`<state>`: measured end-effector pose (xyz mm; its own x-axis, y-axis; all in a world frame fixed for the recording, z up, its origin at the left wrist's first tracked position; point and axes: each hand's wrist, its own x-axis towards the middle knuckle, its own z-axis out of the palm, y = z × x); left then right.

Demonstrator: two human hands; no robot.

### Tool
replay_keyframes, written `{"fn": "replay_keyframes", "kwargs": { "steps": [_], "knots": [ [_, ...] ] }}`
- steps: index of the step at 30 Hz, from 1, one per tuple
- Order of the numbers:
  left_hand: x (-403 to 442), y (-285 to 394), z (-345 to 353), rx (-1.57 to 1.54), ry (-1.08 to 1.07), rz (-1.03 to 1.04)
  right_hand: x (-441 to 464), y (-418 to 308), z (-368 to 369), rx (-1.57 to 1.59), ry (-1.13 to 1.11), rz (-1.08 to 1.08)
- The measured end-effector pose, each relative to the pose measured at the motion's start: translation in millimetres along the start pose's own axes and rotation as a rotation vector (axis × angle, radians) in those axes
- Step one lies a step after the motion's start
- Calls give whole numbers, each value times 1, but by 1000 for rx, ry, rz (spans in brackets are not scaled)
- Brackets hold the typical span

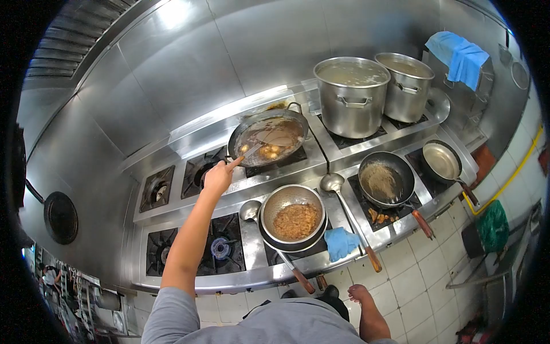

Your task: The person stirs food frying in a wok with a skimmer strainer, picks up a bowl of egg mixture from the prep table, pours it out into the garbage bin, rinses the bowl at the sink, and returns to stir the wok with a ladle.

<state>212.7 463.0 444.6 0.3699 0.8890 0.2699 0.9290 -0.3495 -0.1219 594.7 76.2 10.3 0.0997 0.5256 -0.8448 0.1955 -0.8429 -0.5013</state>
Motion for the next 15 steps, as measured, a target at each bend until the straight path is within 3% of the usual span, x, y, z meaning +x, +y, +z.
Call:
{"fn": "replay_keyframes", "kwargs": {
  "steps": [15],
  "knots": [
    [-28,-40,-5,31,36,-89,-2,-9,-1,-9,-25,8]
  ]
}}
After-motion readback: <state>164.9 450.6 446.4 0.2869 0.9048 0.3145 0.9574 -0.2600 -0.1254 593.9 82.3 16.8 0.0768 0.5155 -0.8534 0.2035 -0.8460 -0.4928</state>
